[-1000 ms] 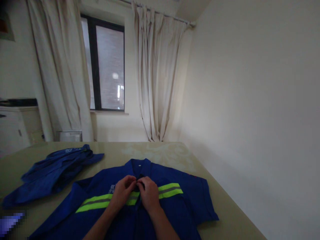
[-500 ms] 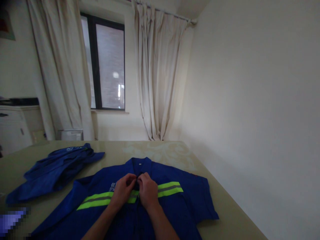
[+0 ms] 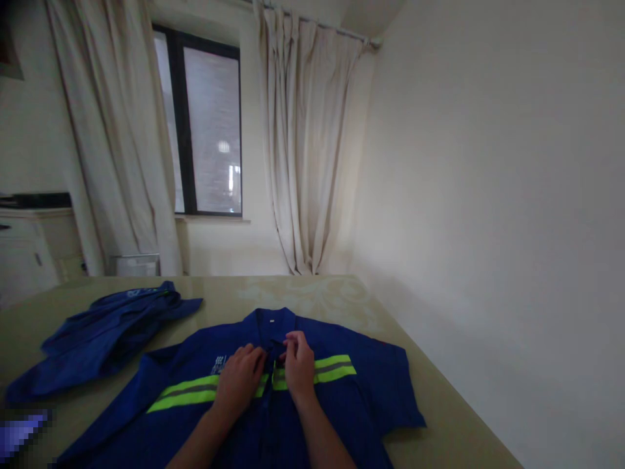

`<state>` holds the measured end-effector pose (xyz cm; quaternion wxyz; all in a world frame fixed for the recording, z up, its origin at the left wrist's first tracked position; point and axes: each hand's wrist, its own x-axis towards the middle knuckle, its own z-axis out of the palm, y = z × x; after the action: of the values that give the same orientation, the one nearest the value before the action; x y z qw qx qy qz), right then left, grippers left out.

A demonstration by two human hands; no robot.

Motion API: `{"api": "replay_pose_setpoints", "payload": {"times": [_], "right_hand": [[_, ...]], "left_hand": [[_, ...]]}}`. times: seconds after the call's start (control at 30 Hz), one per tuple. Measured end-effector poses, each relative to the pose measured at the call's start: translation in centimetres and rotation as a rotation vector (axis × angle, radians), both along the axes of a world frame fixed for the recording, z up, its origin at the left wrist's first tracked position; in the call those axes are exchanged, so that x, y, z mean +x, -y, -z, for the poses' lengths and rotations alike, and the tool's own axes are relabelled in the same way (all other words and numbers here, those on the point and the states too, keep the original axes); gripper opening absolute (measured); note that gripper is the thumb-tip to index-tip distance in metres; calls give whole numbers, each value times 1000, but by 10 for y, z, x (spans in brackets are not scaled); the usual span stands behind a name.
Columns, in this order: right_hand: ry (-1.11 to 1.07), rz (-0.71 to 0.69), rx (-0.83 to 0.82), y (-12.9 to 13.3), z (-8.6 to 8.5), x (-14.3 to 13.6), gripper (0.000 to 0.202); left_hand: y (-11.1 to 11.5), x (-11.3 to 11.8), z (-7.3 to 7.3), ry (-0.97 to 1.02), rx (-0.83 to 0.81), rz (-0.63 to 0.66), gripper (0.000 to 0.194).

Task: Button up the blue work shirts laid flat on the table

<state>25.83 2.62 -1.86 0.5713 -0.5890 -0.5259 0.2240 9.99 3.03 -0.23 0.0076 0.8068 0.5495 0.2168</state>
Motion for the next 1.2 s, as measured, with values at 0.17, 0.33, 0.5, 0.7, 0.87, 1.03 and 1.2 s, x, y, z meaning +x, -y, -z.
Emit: {"api": "replay_pose_setpoints", "payload": {"times": [0.17, 0.33, 0.5, 0.7, 0.87, 1.03, 1.2], "right_hand": [[454, -180, -2, 16, -13, -12, 20], [431, -267, 26, 20, -14, -15, 32], [295, 16, -24, 6, -3, -4, 29], [507, 142, -103, -13, -10, -2, 40], [745, 33, -135, -36, -12, -3, 35], [729, 92, -6, -37, -32, -13, 38], [834, -155, 70, 32, -13, -24, 38]], "left_hand": [[0, -3, 0, 94, 19, 54, 30], [-6, -7, 1, 105, -36, -25, 33], [-4, -3, 3, 54, 21, -67, 32], [-11, 0, 11, 25, 31, -35, 43], [-34, -2, 18, -68, -12, -108, 51], [-57, -4, 20, -95, -52, -69, 54], [-74, -10, 12, -75, -18, -64, 50]]}}
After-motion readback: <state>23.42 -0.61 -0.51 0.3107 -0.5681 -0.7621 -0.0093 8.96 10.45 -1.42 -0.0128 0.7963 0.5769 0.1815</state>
